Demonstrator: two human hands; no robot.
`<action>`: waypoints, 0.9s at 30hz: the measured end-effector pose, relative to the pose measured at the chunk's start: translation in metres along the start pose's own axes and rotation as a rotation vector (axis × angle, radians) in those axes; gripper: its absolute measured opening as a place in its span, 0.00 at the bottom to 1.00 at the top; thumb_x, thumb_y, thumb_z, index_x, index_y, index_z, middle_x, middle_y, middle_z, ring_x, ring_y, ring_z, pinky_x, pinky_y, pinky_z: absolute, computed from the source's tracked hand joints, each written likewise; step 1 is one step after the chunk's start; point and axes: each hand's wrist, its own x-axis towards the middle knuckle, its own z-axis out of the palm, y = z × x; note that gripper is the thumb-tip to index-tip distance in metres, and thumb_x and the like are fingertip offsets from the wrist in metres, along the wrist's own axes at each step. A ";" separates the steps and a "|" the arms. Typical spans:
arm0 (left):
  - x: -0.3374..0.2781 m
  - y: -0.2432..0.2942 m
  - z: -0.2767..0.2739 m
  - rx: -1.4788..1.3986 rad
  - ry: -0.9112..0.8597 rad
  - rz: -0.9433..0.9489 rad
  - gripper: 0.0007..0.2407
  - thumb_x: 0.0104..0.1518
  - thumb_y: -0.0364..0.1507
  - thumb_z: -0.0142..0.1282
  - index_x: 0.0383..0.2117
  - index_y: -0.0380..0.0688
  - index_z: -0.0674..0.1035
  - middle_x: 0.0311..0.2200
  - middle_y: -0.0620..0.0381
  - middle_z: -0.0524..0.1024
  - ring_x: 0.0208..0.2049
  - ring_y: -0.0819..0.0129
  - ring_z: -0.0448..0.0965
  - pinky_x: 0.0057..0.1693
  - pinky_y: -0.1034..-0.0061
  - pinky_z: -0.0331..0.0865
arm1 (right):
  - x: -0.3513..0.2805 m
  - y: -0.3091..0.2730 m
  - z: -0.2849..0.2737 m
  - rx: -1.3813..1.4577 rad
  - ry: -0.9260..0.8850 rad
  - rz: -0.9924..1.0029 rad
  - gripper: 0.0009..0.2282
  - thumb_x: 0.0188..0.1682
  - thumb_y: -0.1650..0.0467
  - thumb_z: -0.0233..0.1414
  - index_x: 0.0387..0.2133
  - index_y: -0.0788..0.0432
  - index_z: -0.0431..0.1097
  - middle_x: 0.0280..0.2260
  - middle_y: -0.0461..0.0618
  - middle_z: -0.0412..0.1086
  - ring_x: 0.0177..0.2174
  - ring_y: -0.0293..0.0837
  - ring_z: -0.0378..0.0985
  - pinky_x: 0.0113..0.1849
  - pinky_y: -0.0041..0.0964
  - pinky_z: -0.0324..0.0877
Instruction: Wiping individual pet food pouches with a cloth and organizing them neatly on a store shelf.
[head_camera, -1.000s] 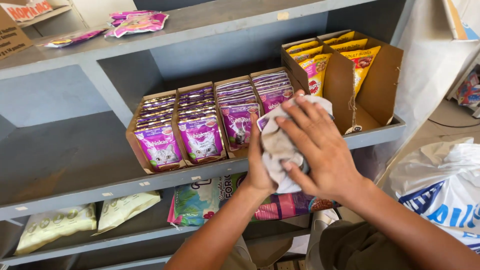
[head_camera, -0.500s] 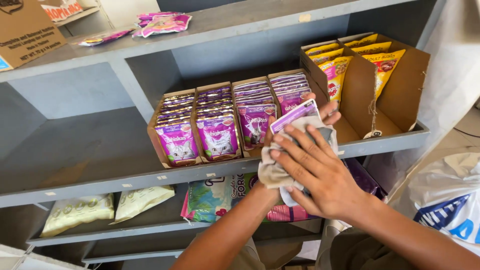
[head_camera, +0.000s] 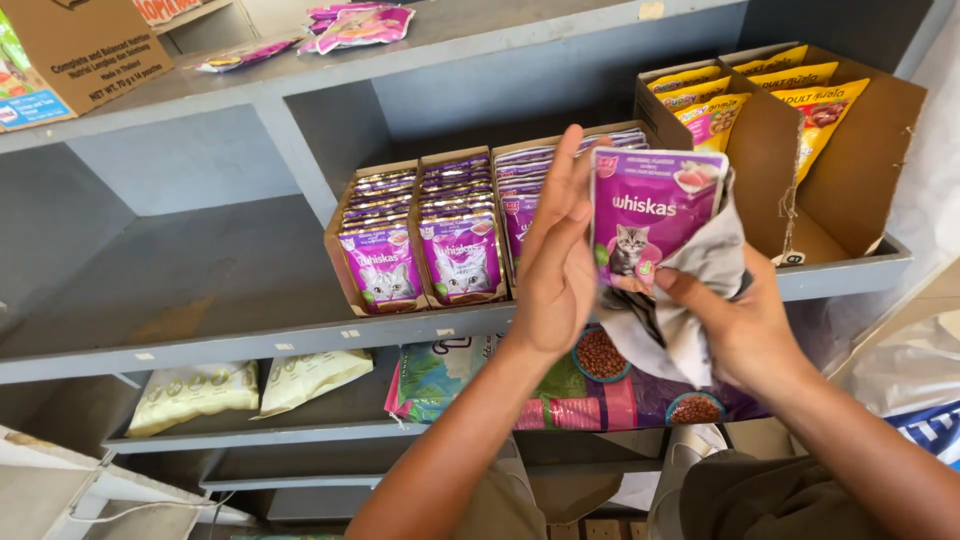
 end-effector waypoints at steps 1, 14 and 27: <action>0.004 0.003 -0.009 -0.001 -0.005 0.001 0.32 0.61 0.32 0.43 0.73 0.41 0.48 0.72 0.41 0.49 0.73 0.55 0.50 0.77 0.59 0.42 | 0.002 -0.003 -0.002 -0.001 0.003 -0.004 0.12 0.48 0.81 0.54 0.46 0.66 0.69 0.39 0.53 0.76 0.32 0.40 0.77 0.36 0.30 0.72; 0.068 0.096 -0.021 1.378 -0.573 -0.035 0.13 0.48 0.18 0.65 0.36 0.41 0.74 0.26 0.54 0.83 0.19 0.69 0.79 0.26 0.73 0.70 | 0.004 -0.028 -0.013 -0.482 -0.189 0.312 0.14 0.43 0.75 0.61 0.44 0.64 0.77 0.22 0.53 0.79 0.16 0.41 0.71 0.20 0.34 0.64; 0.127 -0.002 -0.047 1.702 -0.291 0.106 0.10 0.53 0.31 0.57 0.30 0.37 0.85 0.17 0.49 0.82 0.09 0.58 0.76 0.21 0.66 0.72 | -0.012 0.006 0.006 -1.573 -0.568 0.047 0.43 0.39 0.59 0.58 0.69 0.40 0.40 0.67 0.65 0.45 0.22 0.62 0.86 0.23 0.54 0.86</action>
